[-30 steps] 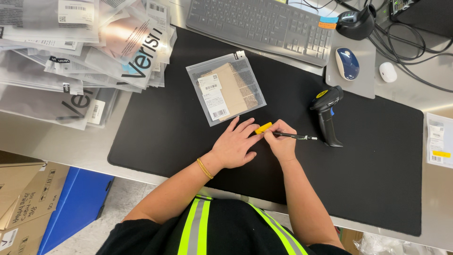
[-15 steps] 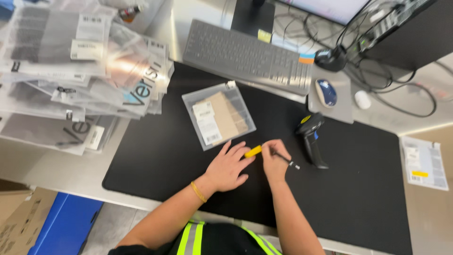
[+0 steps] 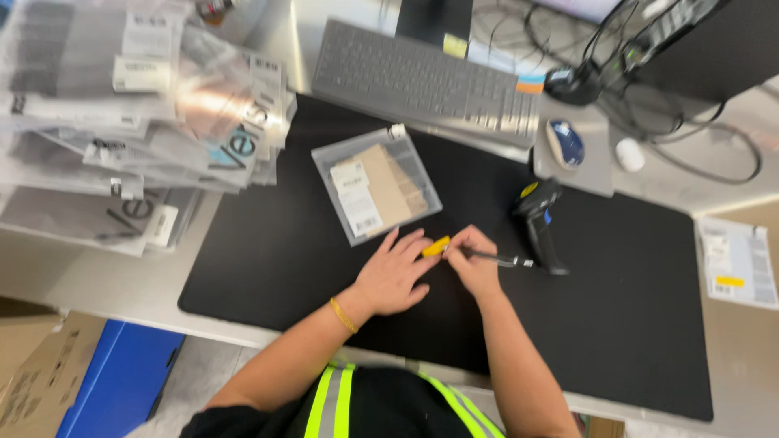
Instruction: The person repeatedly picks up clear plastic mailer packages, scans them with a barcode scanner, writes on a yellow label with a pen, and places the labeled packages into a stack. The process is repeated for multiple packages throughout the clip.
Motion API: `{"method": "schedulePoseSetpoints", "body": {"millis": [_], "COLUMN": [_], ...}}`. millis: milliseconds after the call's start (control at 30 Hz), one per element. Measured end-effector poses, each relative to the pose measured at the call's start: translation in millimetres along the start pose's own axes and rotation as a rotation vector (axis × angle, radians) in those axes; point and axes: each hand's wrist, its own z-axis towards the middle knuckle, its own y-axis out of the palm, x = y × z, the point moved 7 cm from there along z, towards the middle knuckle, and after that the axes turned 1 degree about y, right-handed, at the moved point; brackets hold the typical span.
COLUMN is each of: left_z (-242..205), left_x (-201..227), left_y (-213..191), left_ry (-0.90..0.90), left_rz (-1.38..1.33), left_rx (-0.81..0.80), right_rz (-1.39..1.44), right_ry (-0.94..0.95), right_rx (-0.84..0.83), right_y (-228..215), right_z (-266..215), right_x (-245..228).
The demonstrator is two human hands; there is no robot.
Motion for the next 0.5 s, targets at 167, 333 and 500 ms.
{"method": "schedulePoseSetpoints", "body": {"millis": [167,333,500], "left_z": [-2.4,1.1,1.5], "left_x": [-2.6,-2.8,-3.4], "left_y": [3.7,1.2,1.9], "left_ry": [-0.001,-0.018,-0.021], "left_rz": [0.01,0.004,0.015], "left_rx": [0.018,-0.006,-0.013], "right_rz": [0.014,0.004,-0.04], "right_ry": [-0.004,0.003,0.017], "right_rx": [0.083,0.053,0.051], "right_y": [-3.6,0.1,2.8], "right_z": [-7.4,-4.6,-4.5], "right_x": [6.8,-2.4,-2.9]}}
